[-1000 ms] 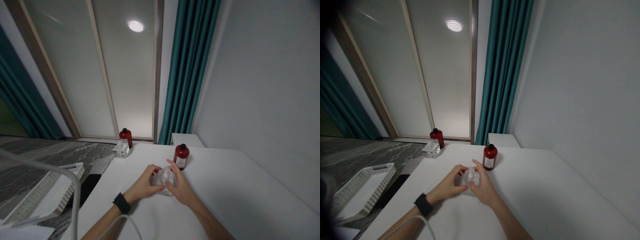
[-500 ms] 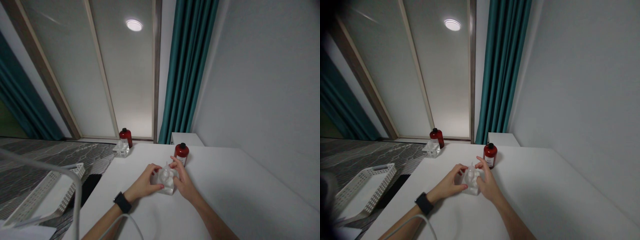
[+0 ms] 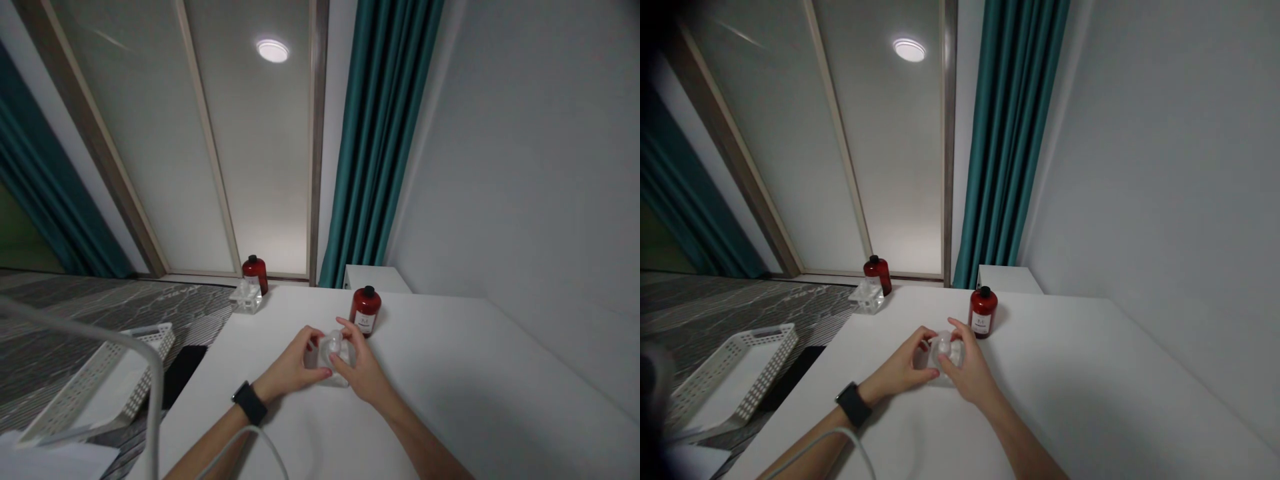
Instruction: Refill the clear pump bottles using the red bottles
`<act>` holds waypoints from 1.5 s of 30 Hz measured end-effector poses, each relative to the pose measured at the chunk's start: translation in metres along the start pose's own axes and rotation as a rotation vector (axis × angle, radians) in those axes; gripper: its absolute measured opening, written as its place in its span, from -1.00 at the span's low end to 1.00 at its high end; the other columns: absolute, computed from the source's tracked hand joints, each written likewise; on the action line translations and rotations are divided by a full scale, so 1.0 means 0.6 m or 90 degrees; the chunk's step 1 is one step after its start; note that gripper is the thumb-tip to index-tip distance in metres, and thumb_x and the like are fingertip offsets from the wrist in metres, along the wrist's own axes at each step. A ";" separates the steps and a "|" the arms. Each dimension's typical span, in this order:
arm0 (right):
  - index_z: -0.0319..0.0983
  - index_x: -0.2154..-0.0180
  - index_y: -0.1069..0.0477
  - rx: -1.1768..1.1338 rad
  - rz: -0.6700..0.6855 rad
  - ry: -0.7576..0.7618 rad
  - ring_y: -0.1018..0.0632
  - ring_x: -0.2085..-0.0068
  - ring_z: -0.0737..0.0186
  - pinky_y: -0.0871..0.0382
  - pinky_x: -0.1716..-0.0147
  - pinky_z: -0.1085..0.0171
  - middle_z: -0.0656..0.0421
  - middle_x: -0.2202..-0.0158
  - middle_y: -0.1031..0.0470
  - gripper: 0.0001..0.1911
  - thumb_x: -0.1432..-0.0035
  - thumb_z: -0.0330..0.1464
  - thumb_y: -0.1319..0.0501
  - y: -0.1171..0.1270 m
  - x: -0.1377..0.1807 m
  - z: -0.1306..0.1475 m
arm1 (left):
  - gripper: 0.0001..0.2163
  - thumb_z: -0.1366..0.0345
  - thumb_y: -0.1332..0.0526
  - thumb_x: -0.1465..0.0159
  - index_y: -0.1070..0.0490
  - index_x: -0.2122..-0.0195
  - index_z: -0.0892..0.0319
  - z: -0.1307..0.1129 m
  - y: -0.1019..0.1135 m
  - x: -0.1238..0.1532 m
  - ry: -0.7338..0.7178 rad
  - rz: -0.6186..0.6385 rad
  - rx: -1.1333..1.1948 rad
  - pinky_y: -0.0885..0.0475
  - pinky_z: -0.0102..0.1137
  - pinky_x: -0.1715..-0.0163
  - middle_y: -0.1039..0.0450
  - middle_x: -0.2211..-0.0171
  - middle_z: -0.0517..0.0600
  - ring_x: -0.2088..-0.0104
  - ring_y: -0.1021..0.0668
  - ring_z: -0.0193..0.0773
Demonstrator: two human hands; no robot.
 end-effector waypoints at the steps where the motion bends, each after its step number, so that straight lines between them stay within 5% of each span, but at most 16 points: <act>1: -0.16 -0.21 -0.20 0.001 -0.006 0.001 -0.47 0.04 0.10 -0.30 -0.09 0.05 0.12 0.10 -0.39 -0.34 -0.05 -0.35 -0.26 0.001 -0.001 -0.001 | -0.55 0.28 -0.39 -0.09 -0.30 0.02 0.17 0.000 0.000 0.000 -0.001 0.000 0.000 -0.37 -0.25 0.07 -0.39 0.09 0.04 0.11 -0.44 -0.12; 6: -0.15 -0.23 -0.17 -0.012 0.005 0.004 -0.51 0.09 0.13 -0.33 -0.07 0.06 0.15 0.15 -0.44 -0.29 -0.02 -0.39 -0.26 -0.002 -0.004 -0.001 | -0.55 0.25 -0.39 -0.09 -0.31 0.02 0.17 0.000 0.000 -0.001 -0.003 -0.002 -0.007 -0.37 -0.24 0.09 -0.39 0.10 0.05 0.13 -0.44 -0.12; 17: -0.12 -0.24 -0.25 0.069 0.003 0.042 -0.41 -0.19 0.05 -0.25 -0.22 0.04 0.05 -0.20 -0.37 -0.39 -0.14 -0.37 -0.22 0.004 -0.002 0.007 | -0.53 0.24 -0.38 -0.09 -0.30 -0.01 0.17 -0.007 0.002 -0.001 0.015 0.005 -0.001 -0.37 -0.22 0.06 -0.39 0.07 0.07 0.12 -0.44 -0.11; 25: -0.05 -0.29 -0.17 0.031 -0.108 0.103 -0.32 -0.28 0.04 -0.15 -0.29 -0.05 0.06 -0.31 -0.26 -0.42 -0.27 -0.30 -0.20 0.030 0.004 0.003 | -0.55 0.26 -0.39 -0.08 -0.32 0.02 0.17 -0.010 0.003 -0.001 0.013 0.003 -0.007 -0.36 -0.24 0.08 -0.39 0.10 0.05 0.13 -0.44 -0.11; 32: -0.11 -0.16 -0.31 0.050 -0.177 0.128 -0.41 -0.17 0.04 -0.28 -0.20 0.01 0.04 -0.15 -0.39 -0.54 -0.23 -0.32 -0.24 0.047 0.005 0.018 | -0.56 0.26 -0.39 -0.08 -0.34 0.03 0.19 -0.013 0.004 -0.001 0.016 0.001 -0.009 -0.36 -0.25 0.09 -0.41 0.12 0.05 0.13 -0.44 -0.11; 38: -0.16 -0.24 -0.18 0.046 -0.263 0.139 -0.41 -0.14 0.06 -0.26 -0.19 0.03 -0.01 -0.18 -0.31 -0.46 -0.25 -0.31 -0.21 0.059 0.013 0.018 | -0.54 0.33 -0.39 -0.06 -0.32 0.02 0.18 -0.007 0.003 0.000 0.022 0.001 -0.004 -0.36 -0.24 0.09 -0.41 0.11 0.04 0.13 -0.45 -0.12; 45: -0.17 -0.22 -0.19 0.032 -0.267 0.106 -0.47 0.00 0.06 -0.33 -0.11 0.05 0.00 -0.03 -0.38 -0.45 -0.24 -0.26 -0.22 0.065 0.008 0.013 | -0.55 0.36 -0.39 -0.06 -0.32 0.03 0.17 -0.004 0.003 0.001 0.023 0.002 -0.010 -0.37 -0.24 0.08 -0.42 0.10 0.03 0.13 -0.45 -0.13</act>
Point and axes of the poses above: each hand's wrist, its own x-axis away from the middle knuckle, its own y-axis out of the back of the hand, z = x × y, the point moved 7 cm from there along -x, towards the middle knuckle
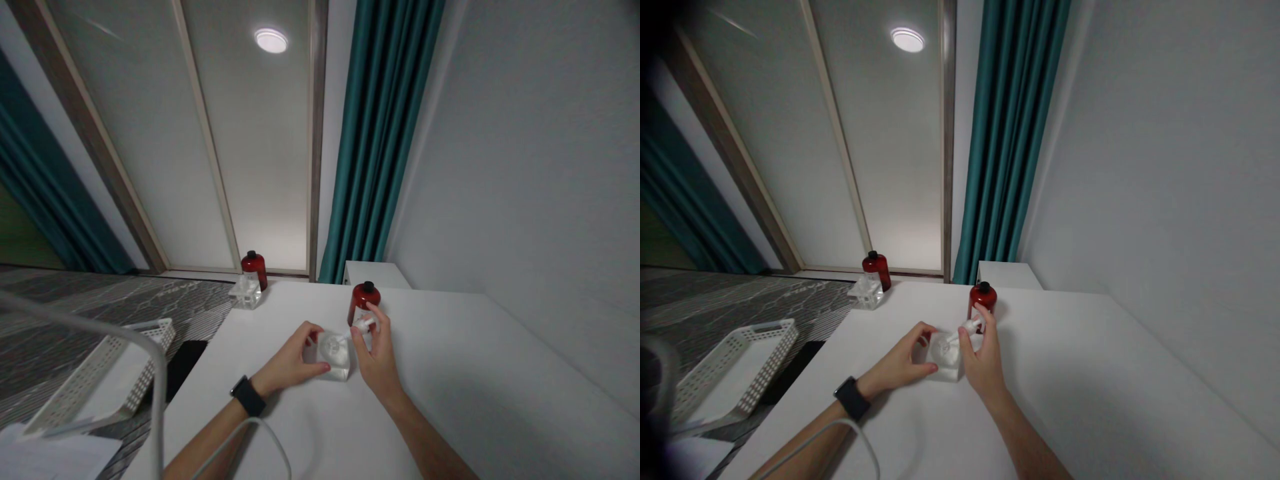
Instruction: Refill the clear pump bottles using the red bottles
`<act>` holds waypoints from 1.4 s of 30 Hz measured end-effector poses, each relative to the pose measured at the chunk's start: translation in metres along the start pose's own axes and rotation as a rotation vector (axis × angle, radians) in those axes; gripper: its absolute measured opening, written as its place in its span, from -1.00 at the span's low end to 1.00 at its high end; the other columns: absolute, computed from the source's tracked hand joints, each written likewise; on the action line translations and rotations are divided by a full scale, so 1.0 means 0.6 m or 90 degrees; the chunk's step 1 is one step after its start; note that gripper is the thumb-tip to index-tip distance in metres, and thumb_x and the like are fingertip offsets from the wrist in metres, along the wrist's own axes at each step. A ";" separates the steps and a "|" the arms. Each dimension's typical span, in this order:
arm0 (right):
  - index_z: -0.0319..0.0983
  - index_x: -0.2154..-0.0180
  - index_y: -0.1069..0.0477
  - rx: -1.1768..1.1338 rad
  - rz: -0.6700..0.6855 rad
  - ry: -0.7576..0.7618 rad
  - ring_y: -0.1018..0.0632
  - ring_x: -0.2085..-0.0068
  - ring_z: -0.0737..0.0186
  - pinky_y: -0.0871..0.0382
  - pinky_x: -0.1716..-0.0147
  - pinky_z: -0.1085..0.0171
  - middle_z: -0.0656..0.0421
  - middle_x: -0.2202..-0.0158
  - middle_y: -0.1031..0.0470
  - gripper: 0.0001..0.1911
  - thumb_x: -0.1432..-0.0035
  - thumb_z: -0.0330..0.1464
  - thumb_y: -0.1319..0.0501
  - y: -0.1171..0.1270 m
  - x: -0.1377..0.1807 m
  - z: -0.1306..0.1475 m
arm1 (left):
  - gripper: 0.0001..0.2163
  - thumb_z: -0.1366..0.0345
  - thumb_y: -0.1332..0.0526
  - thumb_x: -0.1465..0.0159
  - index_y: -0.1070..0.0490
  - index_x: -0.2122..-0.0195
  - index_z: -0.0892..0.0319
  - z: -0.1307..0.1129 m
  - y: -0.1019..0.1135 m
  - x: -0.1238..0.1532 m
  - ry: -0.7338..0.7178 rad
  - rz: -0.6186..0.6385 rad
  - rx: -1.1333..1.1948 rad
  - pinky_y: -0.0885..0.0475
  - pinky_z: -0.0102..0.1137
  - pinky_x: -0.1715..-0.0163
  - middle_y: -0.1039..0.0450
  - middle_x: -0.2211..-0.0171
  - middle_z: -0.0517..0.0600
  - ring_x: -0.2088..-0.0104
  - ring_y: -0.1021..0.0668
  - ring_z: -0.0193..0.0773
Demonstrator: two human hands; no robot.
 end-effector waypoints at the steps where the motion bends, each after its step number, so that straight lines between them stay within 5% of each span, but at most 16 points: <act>1: -0.18 -0.21 -0.20 0.002 -0.003 -0.004 -0.47 0.04 0.08 -0.34 -0.09 0.06 0.01 -0.01 -0.38 -0.47 -0.24 -0.26 -0.21 0.001 0.000 0.000 | -0.55 0.36 -0.39 -0.06 -0.32 0.03 0.17 0.000 0.000 0.000 -0.001 0.000 0.001 -0.37 -0.24 0.07 -0.42 0.10 0.03 0.13 -0.45 -0.13; 6: -0.18 -0.18 -0.18 -0.008 0.006 -0.023 -0.49 0.20 0.17 -0.40 0.04 0.14 0.10 0.15 -0.41 -0.52 -0.27 -0.25 -0.17 0.000 -0.004 -0.003 | -0.55 0.35 -0.40 -0.06 -0.33 0.03 0.16 -0.001 0.000 0.000 -0.004 -0.002 -0.007 -0.38 -0.24 0.08 -0.42 0.11 0.03 0.14 -0.45 -0.13; 21: -0.18 -0.21 -0.11 0.013 0.050 -0.051 -0.54 0.23 0.16 -0.41 0.12 0.15 0.12 0.21 -0.50 -0.48 -0.28 -0.24 -0.16 0.002 -0.010 -0.006 | -0.56 0.29 -0.39 -0.09 -0.33 0.03 0.16 -0.001 -0.001 0.000 -0.013 0.005 -0.005 -0.37 -0.25 0.10 -0.42 0.11 0.04 0.14 -0.45 -0.12; 42: -0.17 -0.22 -0.07 -0.025 0.022 -0.047 -0.53 0.23 0.19 -0.42 0.16 0.20 0.06 0.10 -0.48 -0.47 -0.29 -0.25 -0.14 0.001 -0.006 -0.001 | -0.56 0.30 -0.39 -0.09 -0.32 0.02 0.16 -0.001 0.000 0.000 -0.012 0.006 0.004 -0.36 -0.25 0.09 -0.41 0.12 0.03 0.12 -0.45 -0.11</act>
Point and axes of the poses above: each hand's wrist, its own x-axis away from the middle knuckle, its own y-axis out of the back of the hand, z = x × y, the point moved 7 cm from there along -x, towards the middle knuckle
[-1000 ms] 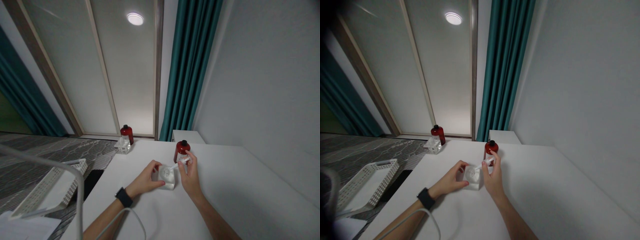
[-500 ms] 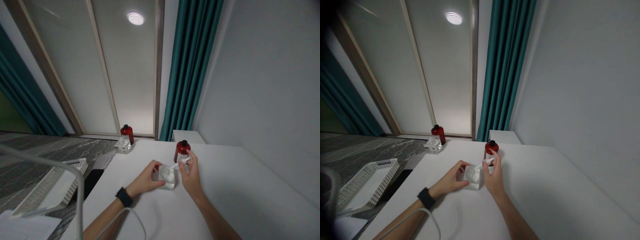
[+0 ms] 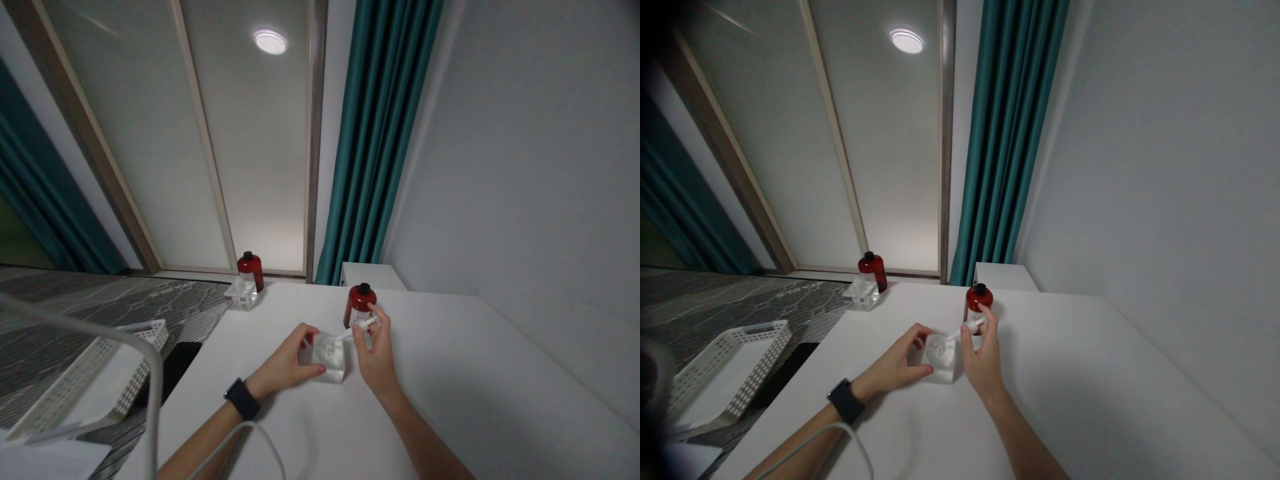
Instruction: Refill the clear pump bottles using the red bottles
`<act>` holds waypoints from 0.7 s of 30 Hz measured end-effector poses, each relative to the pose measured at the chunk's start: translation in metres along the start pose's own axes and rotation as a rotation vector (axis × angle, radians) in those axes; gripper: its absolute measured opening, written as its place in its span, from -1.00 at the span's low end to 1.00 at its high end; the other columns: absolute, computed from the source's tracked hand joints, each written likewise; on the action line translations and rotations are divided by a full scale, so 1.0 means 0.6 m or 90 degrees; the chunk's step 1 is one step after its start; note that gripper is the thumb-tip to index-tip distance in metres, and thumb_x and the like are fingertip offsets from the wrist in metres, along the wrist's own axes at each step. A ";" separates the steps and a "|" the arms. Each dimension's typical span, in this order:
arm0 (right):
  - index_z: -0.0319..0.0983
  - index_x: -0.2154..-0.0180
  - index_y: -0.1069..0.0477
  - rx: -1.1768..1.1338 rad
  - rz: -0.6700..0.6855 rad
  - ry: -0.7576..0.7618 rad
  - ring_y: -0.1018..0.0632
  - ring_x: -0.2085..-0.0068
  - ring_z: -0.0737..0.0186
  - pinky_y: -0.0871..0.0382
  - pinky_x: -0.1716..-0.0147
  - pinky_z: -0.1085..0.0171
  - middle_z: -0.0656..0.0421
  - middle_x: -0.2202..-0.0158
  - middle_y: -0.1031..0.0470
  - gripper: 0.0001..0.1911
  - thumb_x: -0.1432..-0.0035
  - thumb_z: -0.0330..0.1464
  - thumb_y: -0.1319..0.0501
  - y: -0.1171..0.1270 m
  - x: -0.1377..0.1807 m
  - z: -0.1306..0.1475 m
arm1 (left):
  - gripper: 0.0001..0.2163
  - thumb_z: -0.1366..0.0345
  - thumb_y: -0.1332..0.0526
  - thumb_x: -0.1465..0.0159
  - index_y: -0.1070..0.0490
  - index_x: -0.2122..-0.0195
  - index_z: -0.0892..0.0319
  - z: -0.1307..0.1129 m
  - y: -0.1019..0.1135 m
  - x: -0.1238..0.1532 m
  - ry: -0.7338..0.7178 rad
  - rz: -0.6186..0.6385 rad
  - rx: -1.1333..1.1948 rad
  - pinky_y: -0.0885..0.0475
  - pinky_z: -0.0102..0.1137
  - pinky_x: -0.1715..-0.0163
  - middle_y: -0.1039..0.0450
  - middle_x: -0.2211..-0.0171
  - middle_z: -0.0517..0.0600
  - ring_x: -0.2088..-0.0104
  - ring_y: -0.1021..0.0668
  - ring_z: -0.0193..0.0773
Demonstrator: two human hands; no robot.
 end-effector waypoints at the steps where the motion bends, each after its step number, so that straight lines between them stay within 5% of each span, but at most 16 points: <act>1: -0.18 -0.23 -0.06 -0.006 0.011 -0.006 -0.53 0.24 0.20 -0.43 0.18 0.21 0.07 0.11 -0.48 -0.47 -0.30 -0.25 -0.13 -0.003 0.001 0.000 | -0.56 0.31 -0.39 -0.08 -0.32 0.02 0.16 0.000 0.000 0.000 0.001 0.002 -0.001 -0.36 -0.25 0.09 -0.41 0.11 0.04 0.12 -0.45 -0.11; 14: -0.15 -0.22 -0.09 0.006 0.019 0.005 -0.53 0.23 0.21 -0.42 0.15 0.18 0.11 0.14 -0.47 -0.50 -0.30 -0.27 -0.13 -0.006 0.002 -0.001 | -0.56 0.33 -0.37 -0.09 -0.30 0.02 0.16 0.005 -0.002 0.000 0.008 0.006 -0.004 -0.36 -0.25 0.09 -0.41 0.09 0.03 0.12 -0.45 -0.12; 21: -0.17 -0.20 -0.08 -0.005 0.017 -0.020 -0.47 0.37 0.25 -0.40 0.33 0.27 0.20 0.32 -0.43 -0.51 -0.30 -0.25 -0.13 -0.008 0.003 -0.005 | -0.55 0.33 -0.38 -0.09 -0.30 0.01 0.16 0.008 -0.002 -0.001 -0.001 -0.001 -0.005 -0.36 -0.25 0.10 -0.41 0.09 0.03 0.11 -0.45 -0.12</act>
Point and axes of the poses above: each hand's wrist, its own x-axis away from the middle knuckle, its own y-axis out of the back of the hand, z = x × y, the point moved 7 cm from there along -x, towards the middle knuckle
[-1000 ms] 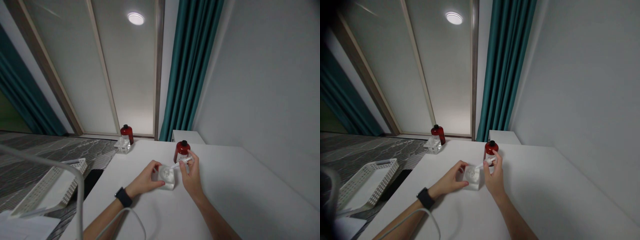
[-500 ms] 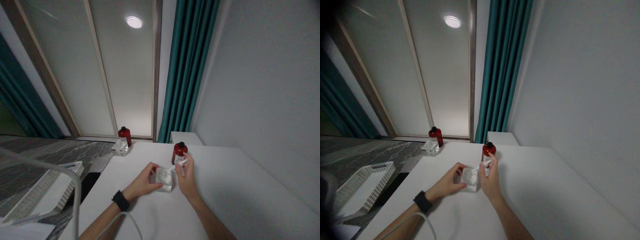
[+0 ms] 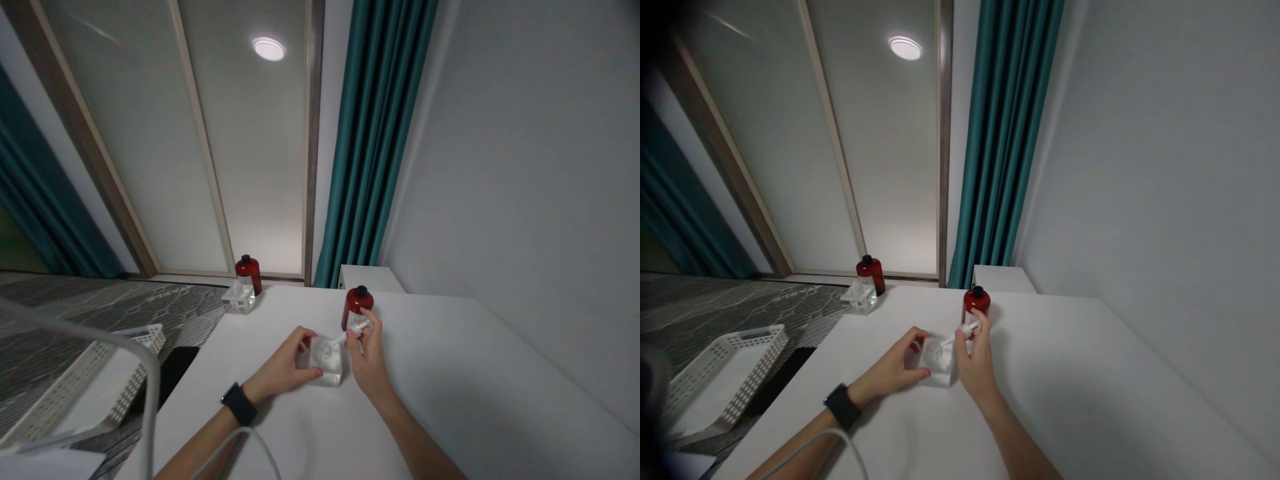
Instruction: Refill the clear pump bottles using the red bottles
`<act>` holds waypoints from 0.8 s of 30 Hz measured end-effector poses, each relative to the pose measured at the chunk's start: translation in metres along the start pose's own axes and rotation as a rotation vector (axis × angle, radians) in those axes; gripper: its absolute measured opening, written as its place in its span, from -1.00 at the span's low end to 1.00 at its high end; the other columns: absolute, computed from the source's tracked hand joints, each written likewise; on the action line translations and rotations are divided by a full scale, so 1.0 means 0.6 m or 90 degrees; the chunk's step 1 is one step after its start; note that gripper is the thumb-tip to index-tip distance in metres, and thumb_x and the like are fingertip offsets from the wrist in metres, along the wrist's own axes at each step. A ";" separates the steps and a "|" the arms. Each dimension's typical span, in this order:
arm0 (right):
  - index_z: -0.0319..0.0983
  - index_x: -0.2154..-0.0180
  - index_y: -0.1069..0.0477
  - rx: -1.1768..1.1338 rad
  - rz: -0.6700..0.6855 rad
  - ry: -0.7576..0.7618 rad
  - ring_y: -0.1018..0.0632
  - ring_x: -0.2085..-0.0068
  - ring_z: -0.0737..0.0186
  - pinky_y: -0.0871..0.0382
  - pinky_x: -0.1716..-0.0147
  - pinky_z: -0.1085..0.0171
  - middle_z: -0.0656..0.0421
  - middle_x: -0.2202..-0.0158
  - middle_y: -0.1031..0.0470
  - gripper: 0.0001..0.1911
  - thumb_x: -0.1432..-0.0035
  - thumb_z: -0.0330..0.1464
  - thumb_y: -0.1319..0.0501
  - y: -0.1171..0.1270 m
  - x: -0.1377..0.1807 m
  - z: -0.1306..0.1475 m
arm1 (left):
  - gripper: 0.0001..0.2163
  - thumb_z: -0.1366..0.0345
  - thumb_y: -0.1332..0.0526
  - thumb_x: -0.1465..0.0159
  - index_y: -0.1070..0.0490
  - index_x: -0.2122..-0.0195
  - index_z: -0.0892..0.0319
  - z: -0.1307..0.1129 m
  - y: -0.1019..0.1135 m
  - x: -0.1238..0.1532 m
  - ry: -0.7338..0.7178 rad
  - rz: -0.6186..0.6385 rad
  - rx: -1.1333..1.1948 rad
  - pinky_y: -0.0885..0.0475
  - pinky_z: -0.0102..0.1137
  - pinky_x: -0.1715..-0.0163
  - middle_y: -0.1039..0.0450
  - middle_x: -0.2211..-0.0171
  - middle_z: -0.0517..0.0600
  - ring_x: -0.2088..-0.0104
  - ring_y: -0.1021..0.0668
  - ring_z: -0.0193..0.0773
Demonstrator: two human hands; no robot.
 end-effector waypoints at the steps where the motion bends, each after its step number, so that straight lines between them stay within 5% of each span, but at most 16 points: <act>1: -0.18 -0.19 -0.09 0.001 0.008 0.000 -0.46 0.38 0.25 -0.40 0.34 0.28 0.20 0.33 -0.43 -0.51 -0.29 -0.24 -0.13 -0.001 -0.001 0.000 | -0.55 0.33 -0.38 -0.09 -0.30 0.01 0.16 0.000 0.000 0.000 0.001 0.002 0.000 -0.36 -0.25 0.10 -0.41 0.09 0.03 0.12 -0.45 -0.12; 6: -0.18 -0.20 -0.08 0.014 0.024 -0.014 -0.45 0.42 0.25 -0.37 0.41 0.30 0.24 0.38 -0.42 -0.49 -0.28 -0.22 -0.13 0.001 -0.005 -0.002 | -0.55 0.34 -0.38 -0.08 -0.30 0.01 0.16 -0.001 -0.001 0.002 0.011 0.001 -0.005 -0.36 -0.26 0.10 -0.41 0.09 0.02 0.13 -0.45 -0.14; 12: -0.16 -0.25 -0.03 -0.002 -0.022 0.010 -0.50 0.33 0.21 -0.42 0.25 0.21 0.16 0.27 -0.48 -0.44 -0.29 -0.23 -0.14 0.013 -0.006 0.005 | -0.57 0.32 -0.38 -0.09 -0.31 0.02 0.16 -0.004 -0.001 0.002 0.005 -0.001 0.001 -0.37 -0.26 0.09 -0.42 0.12 0.02 0.12 -0.46 -0.12; 19: -0.19 -0.25 -0.02 0.007 0.032 -0.024 -0.49 0.35 0.23 -0.37 0.41 0.30 0.15 0.27 -0.47 -0.44 -0.29 -0.23 -0.13 -0.002 0.000 -0.001 | -0.56 0.31 -0.38 -0.09 -0.31 0.01 0.15 -0.006 0.001 0.002 0.002 -0.001 -0.006 -0.38 -0.25 0.08 -0.42 0.08 0.05 0.12 -0.46 -0.12; 24: -0.19 -0.23 -0.05 0.017 0.033 -0.008 -0.51 0.34 0.22 -0.40 0.29 0.24 0.18 0.30 -0.49 -0.46 -0.29 -0.24 -0.13 0.000 -0.003 0.001 | -0.56 0.29 -0.38 -0.10 -0.31 0.00 0.15 -0.004 0.001 0.003 -0.003 0.002 -0.004 -0.38 -0.25 0.08 -0.42 0.07 0.05 0.10 -0.47 -0.12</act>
Point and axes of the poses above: each hand's wrist, its own x-axis away from the middle knuckle, its own y-axis out of the back of the hand, z = x × y, the point moved 7 cm from there along -x, towards the middle knuckle
